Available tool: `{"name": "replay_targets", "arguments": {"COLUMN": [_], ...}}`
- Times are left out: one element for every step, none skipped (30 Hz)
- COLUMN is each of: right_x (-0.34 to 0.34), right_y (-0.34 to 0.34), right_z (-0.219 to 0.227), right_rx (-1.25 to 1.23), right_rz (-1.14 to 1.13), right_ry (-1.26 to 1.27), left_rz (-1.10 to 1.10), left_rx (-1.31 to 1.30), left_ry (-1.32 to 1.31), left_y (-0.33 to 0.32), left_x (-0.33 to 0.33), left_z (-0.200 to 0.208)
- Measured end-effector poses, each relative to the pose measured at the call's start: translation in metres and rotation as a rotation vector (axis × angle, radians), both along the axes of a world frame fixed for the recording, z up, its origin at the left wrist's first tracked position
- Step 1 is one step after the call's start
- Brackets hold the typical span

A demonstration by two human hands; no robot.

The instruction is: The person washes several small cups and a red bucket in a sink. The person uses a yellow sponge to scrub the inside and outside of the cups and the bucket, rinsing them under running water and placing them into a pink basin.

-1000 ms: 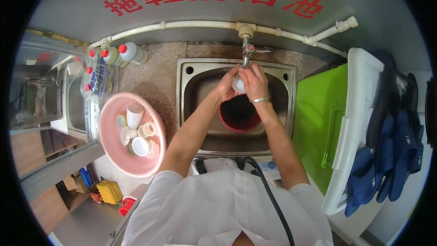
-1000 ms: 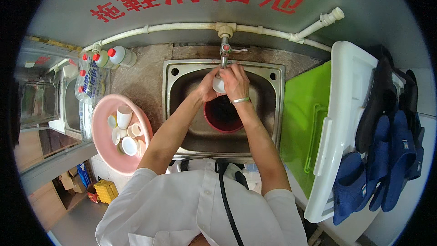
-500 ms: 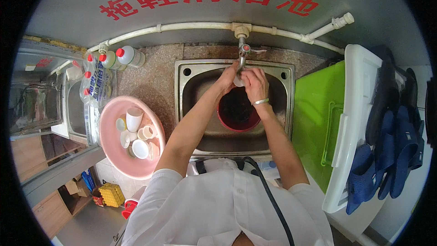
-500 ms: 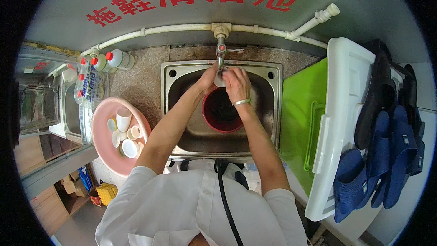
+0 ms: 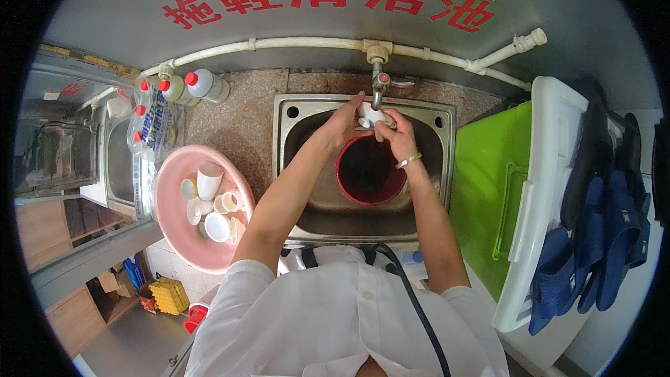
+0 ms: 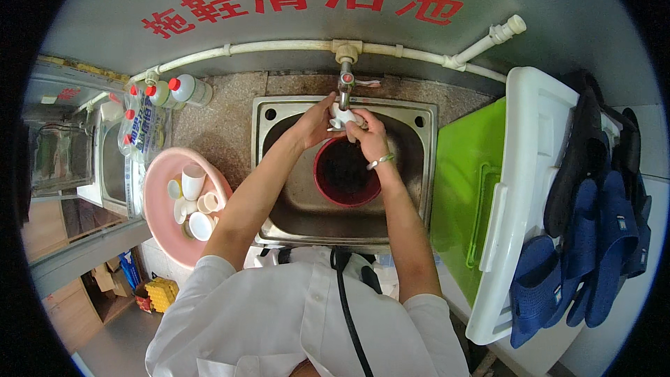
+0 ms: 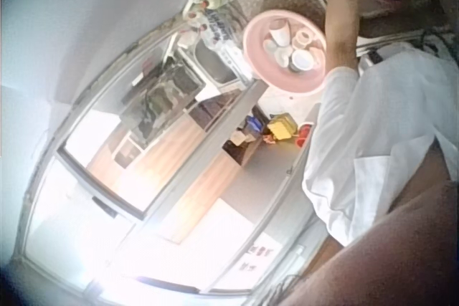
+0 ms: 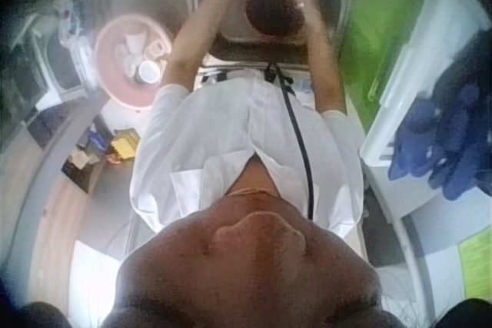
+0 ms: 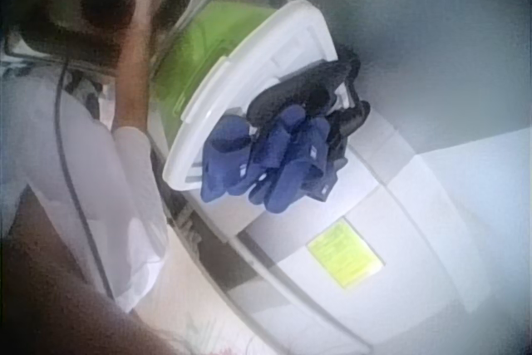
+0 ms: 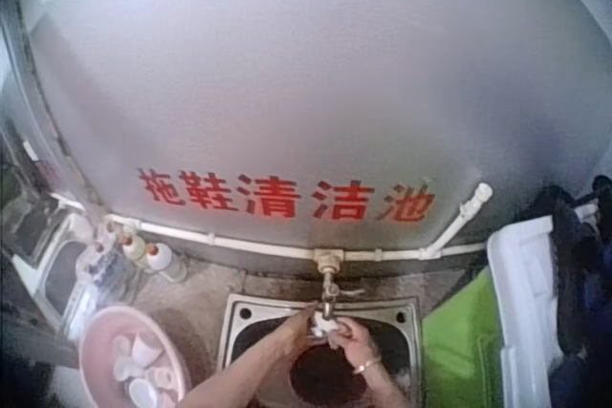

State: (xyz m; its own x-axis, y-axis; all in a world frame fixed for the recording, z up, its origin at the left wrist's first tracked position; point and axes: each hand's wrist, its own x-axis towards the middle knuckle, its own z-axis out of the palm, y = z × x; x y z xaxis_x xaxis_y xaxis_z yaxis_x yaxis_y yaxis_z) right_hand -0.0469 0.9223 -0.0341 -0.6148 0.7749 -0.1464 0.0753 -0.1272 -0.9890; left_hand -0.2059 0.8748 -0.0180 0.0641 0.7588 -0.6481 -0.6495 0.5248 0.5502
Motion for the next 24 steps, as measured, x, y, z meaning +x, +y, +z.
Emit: {"name": "replay_targets", "arguments": {"right_x": [0.001, -0.001, -0.004, -0.007, -0.011, -0.013, -0.009, -0.012, -0.017, -0.023, -0.029, -0.032, -0.043, -0.054, -0.056, -0.060, -0.064, -0.063, -0.058, -0.055, -0.048, -0.040, -0.036, -0.033], "right_y": [0.009, 0.011, 0.009, 0.008, 0.008, 0.008, 0.012, 0.009, 0.006, 0.001, -0.013, -0.024, -0.034, -0.045, -0.043, -0.037, -0.025, -0.009, 0.008, 0.019, 0.023, 0.023, 0.018, 0.011], "right_z": [-0.006, -0.004, -0.001, 0.001, 0.007, 0.010, -0.007, -0.009, -0.011, -0.013, 0.005, 0.004, 0.001, 0.005, 0.001, -0.006, -0.012, -0.015, -0.017, -0.017, -0.020, -0.024, -0.011, -0.007], "right_rx": [-0.107, -0.218, -0.307, -0.354, -0.398, -0.441, -0.463, -0.344, -0.223, -0.101, 0.031, 0.099, 0.478, 0.854, 0.700, 0.545, 0.390, 0.235, 0.057, -0.117, -0.348, -0.574, -0.643, -0.609], "right_rz": [0.031, 0.063, -0.010, -0.038, -0.065, -0.093, -0.095, -0.223, -0.349, -0.475, -0.410, -0.351, -0.294, -0.208, -0.199, -0.188, -0.194, -0.116, -0.065, 0.002, -0.026, -0.053, -0.038, 0.032], "right_ry": [0.038, 0.075, 0.091, 0.098, 0.103, 0.108, 0.100, 0.069, 0.040, 0.010, -0.058, -0.206, -0.236, -0.250, -0.201, -0.152, -0.106, -0.109, -0.259, -0.401, -0.133, 0.140, 0.201, 0.220], "left_rz": [0.016, 0.032, 0.025, 0.035, 0.047, 0.059, 0.092, 0.132, 0.170, 0.187, 0.216, 0.225, 0.233, 0.242, 0.194, 0.148, 0.168, 0.192, 0.214, 0.220, 0.227, 0.231, 0.236, 0.280], "left_rx": [0.080, 0.156, 0.208, 0.239, 0.274, 0.309, 0.283, 0.257, 0.231, 0.216, 0.194, 0.179, 0.240, 0.468, 0.368, 0.266, 0.282, 0.291, 0.299, 0.297, 0.295, 0.294, 0.274, 0.252], "left_ry": [0.025, 0.049, 0.063, 0.050, 0.034, 0.019, 0.072, 0.125, 0.178, 0.224, 0.272, 0.314, 0.369, 0.701, 0.725, 0.747, 0.644, 0.541, 0.438, 0.384, 0.325, 0.266, 0.226, 0.121], "left_y": [-0.007, -0.015, -0.021, -0.026, -0.030, -0.033, -0.035, -0.036, -0.037, -0.038, -0.041, -0.040, -0.038, -0.044, -0.046, -0.049, -0.047, -0.049, -0.050, -0.053, -0.056, -0.058, -0.060, -0.060], "left_x": [-0.002, -0.004, -0.006, -0.008, -0.010, -0.010, -0.008, -0.006, -0.003, -0.001, -0.001, 0.004, 0.010, 0.011, 0.011, 0.010, 0.013, 0.018, 0.021, 0.020, 0.017, 0.014, 0.011, 0.009], "left_z": [-0.001, -0.002, -0.001, -0.001, -0.001, -0.001, -0.001, 0.000, 0.000, -0.004, -0.014, -0.016, -0.018, -0.041, -0.049, -0.056, -0.047, -0.029, -0.016, -0.011, -0.008, -0.006, -0.008, -0.012]}}
